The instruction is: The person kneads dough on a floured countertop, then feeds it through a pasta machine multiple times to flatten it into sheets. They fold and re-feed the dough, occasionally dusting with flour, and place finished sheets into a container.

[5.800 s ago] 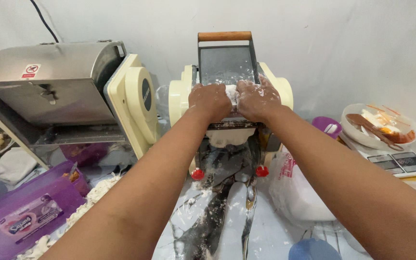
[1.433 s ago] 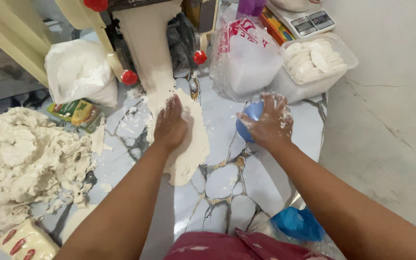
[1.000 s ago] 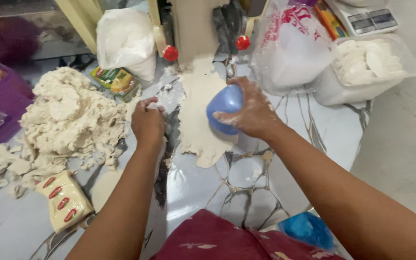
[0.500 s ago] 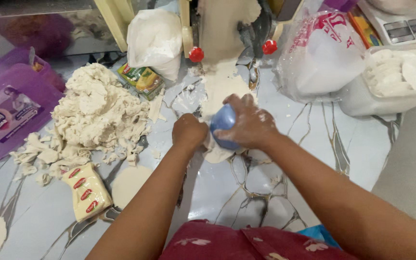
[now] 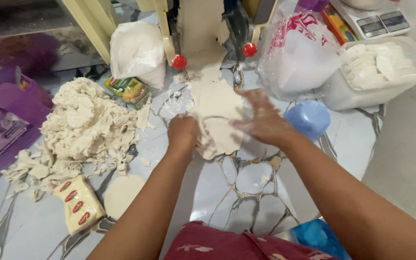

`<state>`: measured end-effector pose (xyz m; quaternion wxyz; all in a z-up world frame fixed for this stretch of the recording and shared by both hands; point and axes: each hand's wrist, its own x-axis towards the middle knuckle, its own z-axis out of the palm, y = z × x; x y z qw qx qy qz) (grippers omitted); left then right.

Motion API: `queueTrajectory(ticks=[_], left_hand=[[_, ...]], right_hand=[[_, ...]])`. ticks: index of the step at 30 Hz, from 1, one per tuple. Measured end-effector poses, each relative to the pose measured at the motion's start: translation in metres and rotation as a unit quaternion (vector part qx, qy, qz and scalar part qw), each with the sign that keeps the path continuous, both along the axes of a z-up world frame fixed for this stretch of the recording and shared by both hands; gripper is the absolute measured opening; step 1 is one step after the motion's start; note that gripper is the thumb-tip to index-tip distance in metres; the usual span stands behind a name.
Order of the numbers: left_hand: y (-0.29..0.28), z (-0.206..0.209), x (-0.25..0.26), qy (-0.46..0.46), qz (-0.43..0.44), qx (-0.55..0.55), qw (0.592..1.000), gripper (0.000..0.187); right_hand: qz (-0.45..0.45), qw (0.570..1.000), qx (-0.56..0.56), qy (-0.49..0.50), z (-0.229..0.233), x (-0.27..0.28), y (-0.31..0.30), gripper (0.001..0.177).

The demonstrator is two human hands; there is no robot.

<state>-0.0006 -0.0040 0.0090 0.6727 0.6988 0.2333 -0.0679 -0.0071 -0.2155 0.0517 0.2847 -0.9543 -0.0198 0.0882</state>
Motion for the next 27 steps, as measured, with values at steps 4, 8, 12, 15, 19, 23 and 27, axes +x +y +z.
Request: queueTrajectory(ticks=[4, 8, 12, 15, 19, 23, 27], left_hand=[[-0.002, 0.036, 0.002, 0.027, -0.197, 0.139, 0.970, 0.038], [0.005, 0.060, -0.011, -0.105, -0.206, 0.236, 0.944, 0.035], [0.003, 0.057, -0.018, -0.037, -0.085, 0.224, 0.970, 0.049], [-0.001, 0.040, -0.020, -0.018, -0.106, 0.279, 0.954, 0.059], [-0.015, 0.017, -0.016, 0.083, -0.162, 0.304, 0.935, 0.072], [-0.022, 0.003, -0.008, 0.031, -0.156, 0.284, 0.946, 0.062], [-0.030, -0.013, -0.013, -0.079, -0.116, 0.262, 0.955, 0.048]], right_hand=[[0.106, 0.993, 0.042, 0.038, -0.002, 0.008, 0.041, 0.096], [0.091, 0.987, 0.129, 0.029, -0.020, 0.025, 0.043, 0.053], [0.048, 0.970, 0.227, 0.066, -0.040, 0.036, 0.027, 0.027], [-0.063, 0.893, 0.425, 0.138, -0.047, 0.042, 0.024, 0.024], [-0.134, 0.809, 0.541, 0.186, -0.049, 0.042, 0.017, 0.025], [-0.139, 0.798, 0.545, 0.216, -0.043, 0.039, 0.012, 0.028], [-0.134, 0.785, 0.560, 0.229, -0.035, 0.033, 0.008, 0.029]])
